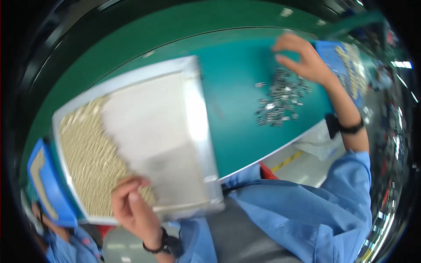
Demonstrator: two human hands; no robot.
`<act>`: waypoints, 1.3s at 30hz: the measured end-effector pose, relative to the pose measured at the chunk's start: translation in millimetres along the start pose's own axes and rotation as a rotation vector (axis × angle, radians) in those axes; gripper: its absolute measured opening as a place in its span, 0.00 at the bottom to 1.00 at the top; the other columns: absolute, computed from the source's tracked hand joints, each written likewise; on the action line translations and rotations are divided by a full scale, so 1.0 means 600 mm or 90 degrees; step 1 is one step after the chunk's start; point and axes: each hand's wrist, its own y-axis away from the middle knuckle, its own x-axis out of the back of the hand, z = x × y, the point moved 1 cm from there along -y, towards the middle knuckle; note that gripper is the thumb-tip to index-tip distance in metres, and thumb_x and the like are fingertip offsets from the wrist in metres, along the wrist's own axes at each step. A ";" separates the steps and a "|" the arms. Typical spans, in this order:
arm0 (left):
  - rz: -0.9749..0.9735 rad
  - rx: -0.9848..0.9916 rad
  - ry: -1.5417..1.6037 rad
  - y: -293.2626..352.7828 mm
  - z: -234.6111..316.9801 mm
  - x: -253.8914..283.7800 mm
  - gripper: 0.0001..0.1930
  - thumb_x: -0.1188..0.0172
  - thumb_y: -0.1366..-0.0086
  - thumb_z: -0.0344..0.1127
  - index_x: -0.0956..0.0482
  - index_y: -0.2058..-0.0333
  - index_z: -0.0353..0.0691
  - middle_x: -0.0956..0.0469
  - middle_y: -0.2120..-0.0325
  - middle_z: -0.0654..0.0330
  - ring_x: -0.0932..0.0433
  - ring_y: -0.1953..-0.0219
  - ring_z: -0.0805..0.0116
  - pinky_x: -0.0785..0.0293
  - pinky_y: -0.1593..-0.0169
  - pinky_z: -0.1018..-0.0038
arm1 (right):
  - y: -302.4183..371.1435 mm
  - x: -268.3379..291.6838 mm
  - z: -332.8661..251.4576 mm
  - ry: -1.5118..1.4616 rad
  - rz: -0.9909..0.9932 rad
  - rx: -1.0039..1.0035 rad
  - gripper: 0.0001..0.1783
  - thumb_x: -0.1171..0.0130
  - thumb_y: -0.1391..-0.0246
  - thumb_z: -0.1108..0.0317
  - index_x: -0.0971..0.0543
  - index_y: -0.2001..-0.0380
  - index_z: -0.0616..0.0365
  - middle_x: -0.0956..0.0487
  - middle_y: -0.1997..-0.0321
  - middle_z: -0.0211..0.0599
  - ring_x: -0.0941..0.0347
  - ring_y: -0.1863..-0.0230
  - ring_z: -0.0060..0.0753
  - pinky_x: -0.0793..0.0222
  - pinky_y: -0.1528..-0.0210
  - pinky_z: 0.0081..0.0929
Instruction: The person assembles components by hand by picking up a white plastic housing and a metal insert, fitting the metal piece into the housing, and placing the completed unit into a tray.
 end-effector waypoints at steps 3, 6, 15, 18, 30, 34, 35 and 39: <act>0.094 0.014 -0.047 0.013 0.000 0.020 0.08 0.46 0.32 0.27 0.24 0.56 0.31 0.23 0.61 0.52 0.25 0.57 0.63 0.30 0.49 0.66 | 0.018 -0.037 -0.084 -0.026 -0.056 0.000 0.12 0.36 0.47 0.72 0.20 0.58 0.62 0.21 0.58 0.39 0.25 0.52 0.44 0.31 0.47 0.38; 0.177 -0.064 -0.288 0.032 0.005 0.066 0.08 0.40 0.36 0.24 0.23 0.58 0.32 0.23 0.61 0.53 0.25 0.57 0.62 0.30 0.51 0.67 | 0.010 -0.063 -0.109 0.008 -0.072 0.002 0.11 0.37 0.48 0.74 0.20 0.61 0.62 0.22 0.59 0.39 0.25 0.54 0.43 0.32 0.49 0.36; 0.121 -0.217 -0.685 -0.037 0.023 0.065 0.08 0.33 0.41 0.29 0.19 0.62 0.36 0.25 0.59 0.54 0.28 0.57 0.54 0.31 0.52 0.62 | 0.006 -0.085 -0.137 -0.057 -0.032 -0.103 0.06 0.37 0.47 0.76 0.25 0.67 0.63 0.23 0.65 0.39 0.25 0.61 0.37 0.31 0.56 0.30; 0.061 -0.199 -0.774 -0.079 0.015 0.059 0.10 0.32 0.43 0.31 0.18 0.62 0.38 0.25 0.59 0.57 0.28 0.57 0.55 0.32 0.52 0.60 | 0.013 -0.090 -0.153 -0.123 0.026 -0.169 0.07 0.37 0.47 0.77 0.26 0.67 0.63 0.23 0.66 0.39 0.25 0.63 0.35 0.31 0.59 0.29; -0.036 -0.163 -0.939 -0.134 -0.012 0.035 0.09 0.30 0.45 0.35 0.18 0.68 0.39 0.24 0.66 0.59 0.26 0.58 0.57 0.32 0.53 0.62 | 0.011 -0.083 -0.187 -0.384 0.057 -0.085 0.05 0.37 0.48 0.80 0.19 0.66 0.64 0.20 0.67 0.37 0.24 0.65 0.33 0.30 0.60 0.27; -0.049 -0.176 -0.949 -0.140 -0.008 0.022 0.09 0.30 0.45 0.35 0.19 0.69 0.39 0.24 0.67 0.58 0.26 0.59 0.56 0.32 0.53 0.61 | 0.018 -0.086 -0.180 -0.403 0.052 -0.061 0.08 0.37 0.48 0.80 0.16 0.63 0.64 0.19 0.66 0.39 0.23 0.65 0.33 0.29 0.61 0.27; -0.062 -0.183 -0.950 -0.143 -0.010 0.020 0.09 0.30 0.45 0.35 0.19 0.69 0.39 0.24 0.67 0.58 0.26 0.59 0.56 0.32 0.53 0.61 | 0.019 -0.089 -0.178 -0.402 0.059 -0.048 0.08 0.36 0.48 0.80 0.16 0.63 0.64 0.18 0.66 0.39 0.22 0.65 0.33 0.29 0.62 0.27; -0.061 -0.186 -0.966 -0.151 -0.015 0.016 0.09 0.31 0.45 0.33 0.20 0.68 0.39 0.24 0.66 0.58 0.26 0.59 0.55 0.32 0.54 0.61 | 0.020 -0.098 -0.173 -0.413 0.081 -0.021 0.09 0.35 0.48 0.79 0.15 0.62 0.65 0.18 0.67 0.40 0.22 0.66 0.34 0.28 0.64 0.27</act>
